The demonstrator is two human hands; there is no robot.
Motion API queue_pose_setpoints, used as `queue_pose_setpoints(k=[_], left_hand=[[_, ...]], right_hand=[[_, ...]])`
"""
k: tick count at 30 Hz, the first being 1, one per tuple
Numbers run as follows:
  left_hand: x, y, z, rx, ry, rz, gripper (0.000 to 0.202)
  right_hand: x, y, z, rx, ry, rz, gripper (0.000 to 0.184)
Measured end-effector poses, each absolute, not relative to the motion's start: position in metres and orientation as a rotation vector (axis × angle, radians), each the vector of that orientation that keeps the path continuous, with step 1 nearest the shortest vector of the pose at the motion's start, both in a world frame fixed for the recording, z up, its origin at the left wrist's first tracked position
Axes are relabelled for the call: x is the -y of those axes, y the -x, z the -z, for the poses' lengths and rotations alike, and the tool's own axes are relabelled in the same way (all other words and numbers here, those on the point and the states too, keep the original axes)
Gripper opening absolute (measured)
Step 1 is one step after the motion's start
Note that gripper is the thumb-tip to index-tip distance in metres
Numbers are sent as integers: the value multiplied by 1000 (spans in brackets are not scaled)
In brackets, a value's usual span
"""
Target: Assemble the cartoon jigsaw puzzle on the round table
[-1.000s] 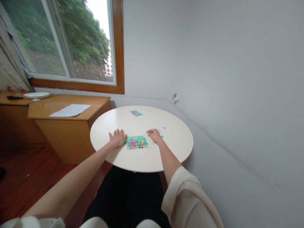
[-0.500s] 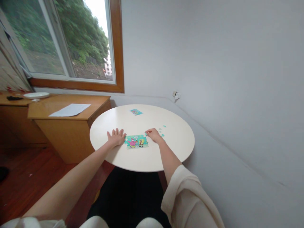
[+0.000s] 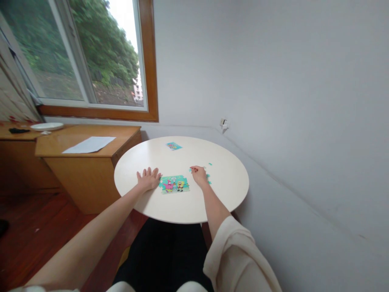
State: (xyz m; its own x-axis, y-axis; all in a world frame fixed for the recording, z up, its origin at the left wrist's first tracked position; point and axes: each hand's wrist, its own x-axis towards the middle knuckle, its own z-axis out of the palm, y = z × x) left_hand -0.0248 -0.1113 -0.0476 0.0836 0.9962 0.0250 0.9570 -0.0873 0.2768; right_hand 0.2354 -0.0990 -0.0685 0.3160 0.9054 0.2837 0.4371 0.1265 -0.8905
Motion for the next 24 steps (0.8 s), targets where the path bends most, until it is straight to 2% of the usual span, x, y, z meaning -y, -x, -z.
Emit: queue_pose_setpoints(k=[24], left_hand=[[110,23,37,-2002,-2220,-99,64]], right_hand=[[86,-203,68,1285,1322,-536,25]])
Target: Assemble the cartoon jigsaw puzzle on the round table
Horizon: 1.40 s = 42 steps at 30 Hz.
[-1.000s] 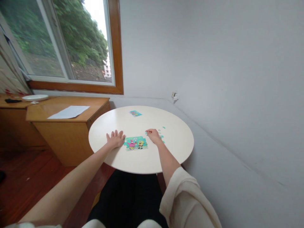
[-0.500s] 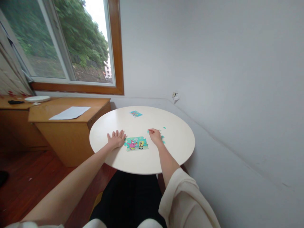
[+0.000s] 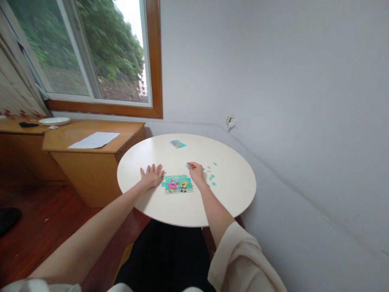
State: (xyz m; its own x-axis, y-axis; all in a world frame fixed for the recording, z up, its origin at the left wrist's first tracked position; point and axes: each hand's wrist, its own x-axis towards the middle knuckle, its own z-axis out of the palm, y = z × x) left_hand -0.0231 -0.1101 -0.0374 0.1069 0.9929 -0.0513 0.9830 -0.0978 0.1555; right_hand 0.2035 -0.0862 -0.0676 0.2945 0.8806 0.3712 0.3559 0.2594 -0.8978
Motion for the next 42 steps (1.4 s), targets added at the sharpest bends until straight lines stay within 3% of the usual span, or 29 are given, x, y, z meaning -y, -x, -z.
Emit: queue_pose_setpoints(k=[19,28,36,42], left_hand=[[70,-6,37,-1922,-2302,-144,62],[29,-26,42,-1921,-2284,-202,61],[-24,-38,42,-1791,-2248,-618,48],[-48,-38,47,-1735,-2240,-718,37]], right_hand=[[54,-203,73,1108,1392,-353,24],[22,-220,74,963,1337,-437,25],[0,-239,75,992,1300,-537,30],[2,-249,74,1090,1321,-731,34]])
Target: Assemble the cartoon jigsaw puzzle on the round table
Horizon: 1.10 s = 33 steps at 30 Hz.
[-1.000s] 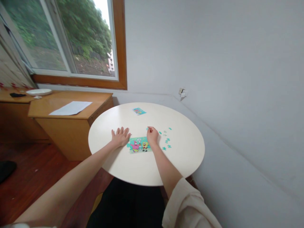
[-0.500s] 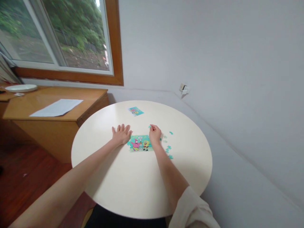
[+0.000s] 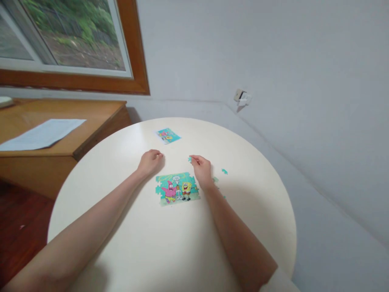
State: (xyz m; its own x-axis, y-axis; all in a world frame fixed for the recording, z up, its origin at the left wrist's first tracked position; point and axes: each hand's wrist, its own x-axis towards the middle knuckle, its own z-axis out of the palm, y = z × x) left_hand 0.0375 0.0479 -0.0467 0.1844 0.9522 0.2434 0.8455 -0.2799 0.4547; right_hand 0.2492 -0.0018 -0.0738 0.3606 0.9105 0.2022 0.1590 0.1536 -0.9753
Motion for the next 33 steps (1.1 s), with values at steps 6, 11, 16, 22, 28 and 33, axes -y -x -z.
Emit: queue_pose_setpoints(k=[6,11,16,22,28,33], left_hand=[[-47,-33,50,-1618,-2266,-784,35],[-47,-34,51,-1640,-2271,-806,32],[-46,-34,53,-1655,-2272,-816,30],[-45,-35,51,-1664,-2256,-804,30],[-45,-35,51,-1668,-2269,-795,31],[-45,-35,52,-1673,-2283,-792,30]], right_hand=[[10,-269,63,1166,1299,-1023,36],[14,-271,57,1304,1338,-1009,32],[16,-269,55,1295,1336,-981,31],[19,-267,52,1314,1339,-945,27],[19,-264,53,1362,1303,-928,27],[20,-262,54,1372,1302,-912,26]])
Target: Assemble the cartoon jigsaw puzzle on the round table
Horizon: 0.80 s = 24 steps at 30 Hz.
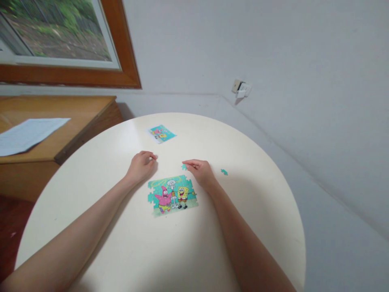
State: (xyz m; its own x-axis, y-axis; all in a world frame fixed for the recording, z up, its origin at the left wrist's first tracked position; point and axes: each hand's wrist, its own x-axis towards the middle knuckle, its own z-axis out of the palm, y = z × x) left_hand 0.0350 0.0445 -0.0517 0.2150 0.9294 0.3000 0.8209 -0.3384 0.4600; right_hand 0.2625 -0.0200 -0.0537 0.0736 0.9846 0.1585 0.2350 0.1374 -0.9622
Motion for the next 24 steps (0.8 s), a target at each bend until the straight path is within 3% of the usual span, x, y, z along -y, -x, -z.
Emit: queue_pose_setpoints(k=[24], left_hand=[[-43,-36,49,-1687,-2265,-767,29]], right_hand=[[16,-261,59,1404,1354,-854,24]])
